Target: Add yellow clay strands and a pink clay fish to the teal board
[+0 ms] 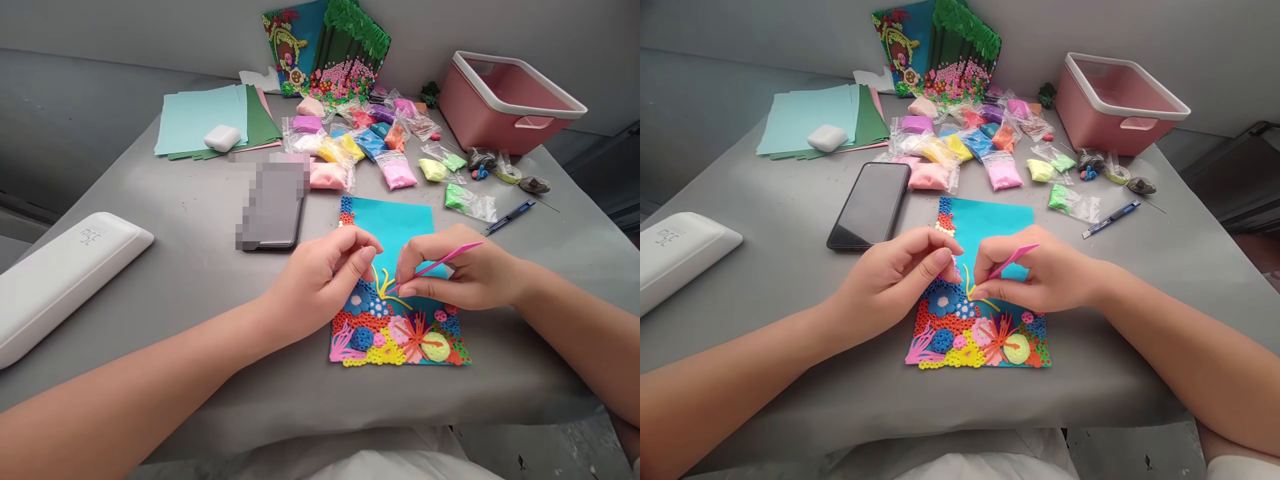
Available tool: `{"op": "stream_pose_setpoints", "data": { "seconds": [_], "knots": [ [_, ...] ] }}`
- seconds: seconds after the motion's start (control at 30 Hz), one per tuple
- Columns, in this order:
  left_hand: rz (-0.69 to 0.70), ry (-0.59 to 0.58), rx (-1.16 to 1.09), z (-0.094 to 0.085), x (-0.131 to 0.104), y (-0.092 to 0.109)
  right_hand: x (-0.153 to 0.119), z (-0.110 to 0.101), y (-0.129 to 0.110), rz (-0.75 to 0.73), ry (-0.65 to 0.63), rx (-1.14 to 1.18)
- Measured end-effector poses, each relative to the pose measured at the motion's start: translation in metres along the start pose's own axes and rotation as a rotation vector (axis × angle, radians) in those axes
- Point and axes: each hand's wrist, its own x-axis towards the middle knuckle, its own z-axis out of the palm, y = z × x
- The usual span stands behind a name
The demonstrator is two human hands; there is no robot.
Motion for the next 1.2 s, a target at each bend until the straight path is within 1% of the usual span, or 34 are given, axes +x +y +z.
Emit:
{"op": "stream_pose_setpoints", "data": {
  "seconds": [0.07, 0.2, 0.37, 0.43, 0.53, 0.63, 0.73, 0.8, 0.87, 0.93, 1.03, 1.2],
  "knots": [
    [0.005, -0.001, 0.019, 0.0, 0.0, 0.0, 0.0, 0.0, 0.0, -0.008, 0.005, 0.004],
    [0.032, 0.005, 0.05, -0.001, 0.001, 0.0, 0.001, 0.001, 0.001, -0.028, -0.03, -0.026],
    [0.091, 0.086, 0.091, -0.002, 0.002, 0.0, 0.002, 0.003, 0.002, -0.003, -0.06, -0.027],
    [0.083, 0.086, 0.06, -0.003, 0.003, 0.0, 0.001, 0.003, 0.002, -0.001, -0.064, -0.022],
    [0.024, 0.057, -0.019, -0.003, 0.003, 0.0, 0.001, 0.001, 0.0, -0.003, -0.044, -0.01],
    [-0.033, 0.06, -0.12, -0.004, 0.005, 0.002, 0.001, -0.001, -0.003, 0.01, 0.047, 0.058],
    [-0.027, 0.071, -0.208, -0.004, 0.006, 0.004, 0.002, 0.0, -0.005, 0.005, 0.232, 0.076],
    [-0.027, 0.066, -0.283, -0.003, 0.007, 0.004, 0.003, 0.005, -0.005, 0.017, 0.367, -0.02],
    [-0.043, 0.057, -0.367, -0.003, 0.007, 0.003, 0.004, 0.01, -0.005, 0.029, 0.445, -0.156],
    [-0.064, 0.06, -0.442, -0.002, 0.007, 0.003, 0.005, 0.016, -0.005, 0.011, 0.455, -0.252],
    [-0.106, 0.062, -0.503, -0.002, 0.006, 0.003, 0.005, 0.02, -0.006, -0.054, 0.424, -0.28],
    [-0.173, -0.009, -0.532, -0.001, 0.005, 0.003, 0.005, 0.02, -0.008, -0.077, 0.432, -0.303]
  ]
}}
